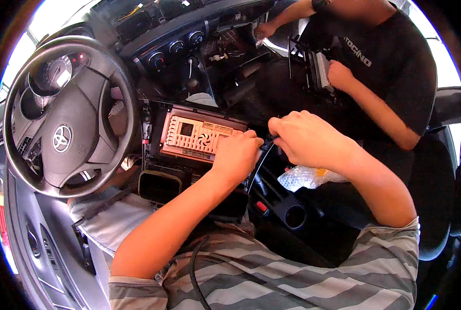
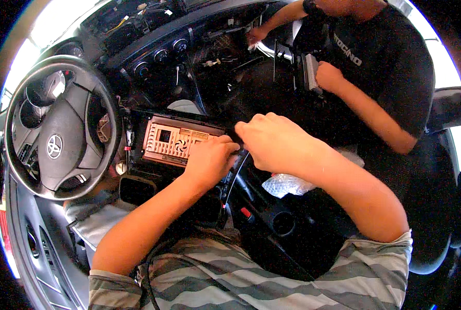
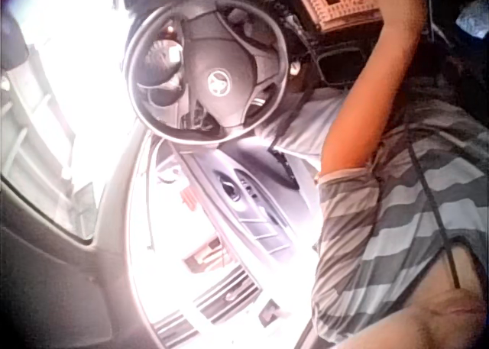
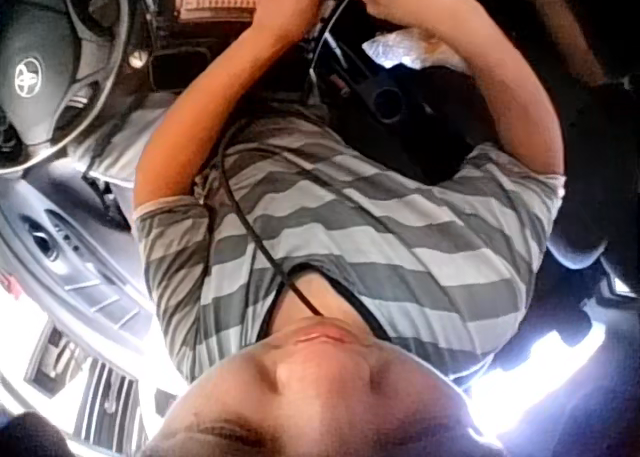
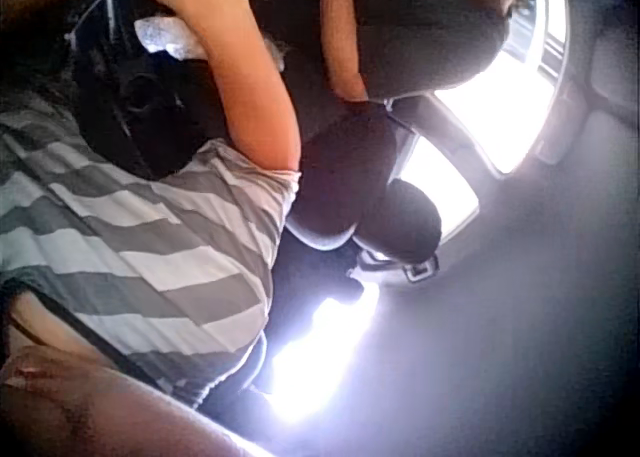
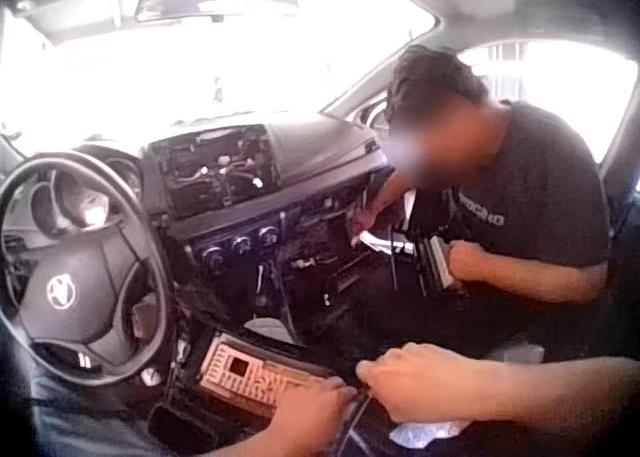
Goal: The person works on the internal wiring of a car stereo head unit and assembles the front panel housing using a screwdriver.
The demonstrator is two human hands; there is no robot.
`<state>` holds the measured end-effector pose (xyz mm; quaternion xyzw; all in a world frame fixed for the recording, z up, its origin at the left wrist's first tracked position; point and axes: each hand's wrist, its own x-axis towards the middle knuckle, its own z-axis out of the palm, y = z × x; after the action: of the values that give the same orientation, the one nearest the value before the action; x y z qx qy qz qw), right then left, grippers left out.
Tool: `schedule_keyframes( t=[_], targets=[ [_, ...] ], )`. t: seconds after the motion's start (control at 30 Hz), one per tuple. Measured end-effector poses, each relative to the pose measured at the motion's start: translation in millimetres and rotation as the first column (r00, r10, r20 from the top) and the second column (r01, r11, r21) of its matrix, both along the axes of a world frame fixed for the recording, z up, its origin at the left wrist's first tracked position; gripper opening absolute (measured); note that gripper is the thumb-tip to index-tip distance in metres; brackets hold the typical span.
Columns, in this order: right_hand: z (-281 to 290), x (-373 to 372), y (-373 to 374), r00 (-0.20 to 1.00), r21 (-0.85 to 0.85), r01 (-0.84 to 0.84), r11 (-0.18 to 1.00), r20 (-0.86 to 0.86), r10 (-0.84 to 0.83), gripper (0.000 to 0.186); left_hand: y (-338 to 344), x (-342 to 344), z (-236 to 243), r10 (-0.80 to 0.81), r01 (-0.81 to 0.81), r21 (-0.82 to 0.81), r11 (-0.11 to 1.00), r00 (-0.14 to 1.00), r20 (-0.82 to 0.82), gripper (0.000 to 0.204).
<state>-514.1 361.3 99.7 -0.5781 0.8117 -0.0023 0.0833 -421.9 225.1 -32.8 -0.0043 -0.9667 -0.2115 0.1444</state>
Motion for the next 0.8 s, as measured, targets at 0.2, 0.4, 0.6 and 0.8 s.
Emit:
schedule_keyframes(
  t=[0.2,0.4,0.6,0.8],
  targets=[
    [-7.9,-17.9,-0.6,0.981,0.211,0.089,0.973,0.153,-0.123,0.016,-0.1,0.3,-5.6,-0.027,0.025,-0.053,0.998,0.999,-0.031,0.021],
    [-18.2,-7.6,6.6,0.981,0.239,-0.154,0.959,-0.078,0.177,0.016,0.2,-3.1,-12.1,-0.025,0.025,-0.081,0.996,1.0,0.001,0.021],
    [-27.4,-13.8,14.4,0.856,0.318,-0.381,0.868,-0.234,0.461,0.021,3.2,-6.0,-12.8,-0.02,0.029,-0.128,0.991,0.997,0.075,0.019],
    [-24.6,-19.8,7.6,0.999,0.239,-0.037,0.97,0.042,0.028,0.022,1.9,-7.1,-16.2,0.0,0.004,-0.09,0.996,0.999,0.05,0.013]
  ],
)
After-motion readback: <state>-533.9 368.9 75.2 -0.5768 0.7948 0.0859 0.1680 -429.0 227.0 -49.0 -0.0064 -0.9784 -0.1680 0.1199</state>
